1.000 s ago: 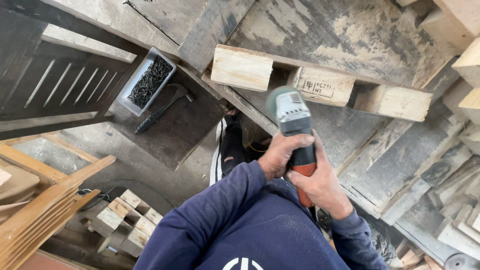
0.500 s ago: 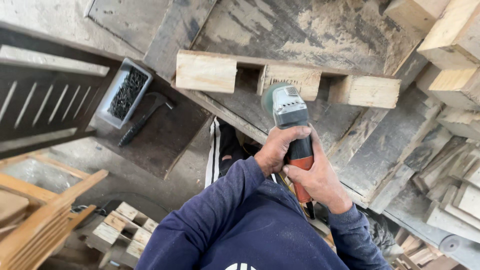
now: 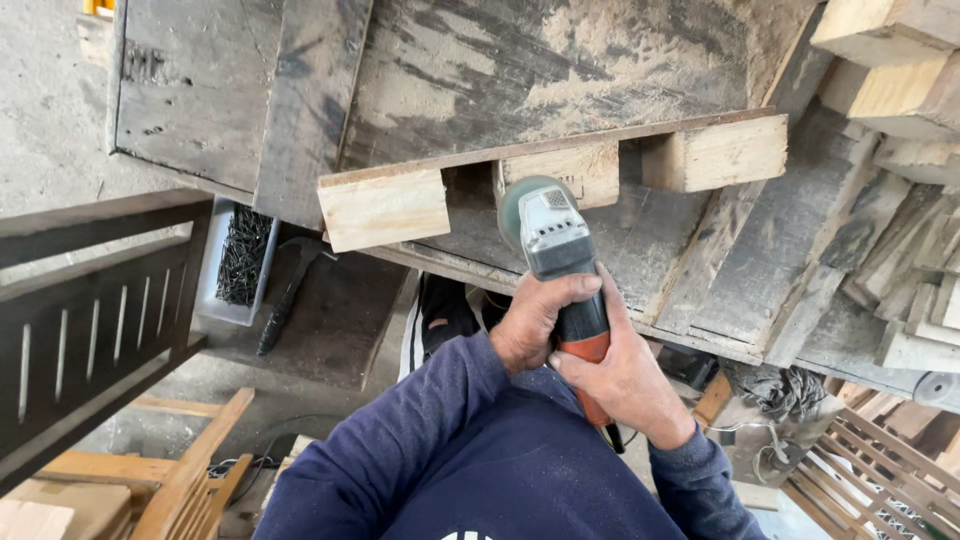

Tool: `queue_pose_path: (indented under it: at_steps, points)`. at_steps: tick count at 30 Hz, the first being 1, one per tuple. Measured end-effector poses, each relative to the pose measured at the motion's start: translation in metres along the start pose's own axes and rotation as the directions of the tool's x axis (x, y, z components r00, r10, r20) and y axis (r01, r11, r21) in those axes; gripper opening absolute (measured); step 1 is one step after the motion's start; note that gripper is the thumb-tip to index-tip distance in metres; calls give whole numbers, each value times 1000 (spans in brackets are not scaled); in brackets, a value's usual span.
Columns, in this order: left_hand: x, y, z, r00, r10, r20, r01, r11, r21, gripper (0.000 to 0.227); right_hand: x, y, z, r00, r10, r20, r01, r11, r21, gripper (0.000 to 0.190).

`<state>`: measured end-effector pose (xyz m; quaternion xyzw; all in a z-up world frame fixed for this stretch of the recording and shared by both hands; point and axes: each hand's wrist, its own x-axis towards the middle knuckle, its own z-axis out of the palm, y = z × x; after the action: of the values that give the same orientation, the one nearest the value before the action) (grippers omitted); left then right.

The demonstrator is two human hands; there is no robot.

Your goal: The person uses an angle grinder with a sanding disc to smooth the edges and surfaces of small wooden blocks. They handle the blocks one at a time, repositioning them on a workbench and occasionally moving them aside to access new pieces.

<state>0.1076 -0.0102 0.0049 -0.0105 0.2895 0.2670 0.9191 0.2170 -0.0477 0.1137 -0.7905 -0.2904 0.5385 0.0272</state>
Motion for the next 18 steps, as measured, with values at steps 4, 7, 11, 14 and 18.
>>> queue_pose_path:
  at_steps: [4,7,11,14,18]
  points:
    - [-2,-3,1,999,-34,4,34,999,24,46,-5,-2,1,994,-110,-5,110,993,-39,116]
    - [-2,-11,-5,998,-44,43,42,998,42,44,-5,5,7,990,-135,-38,134,991,-28,113]
    - [-4,-14,-14,999,16,34,-16,1000,21,42,0,12,11,997,-77,-17,76,997,-31,118]
    - [-2,-14,-15,999,34,28,-35,999,11,42,3,14,10,993,-118,-16,118,993,-30,117]
    - [-2,-27,-10,1000,-5,6,5,1000,-1,41,-2,22,6,966,-242,-94,238,970,-57,112]
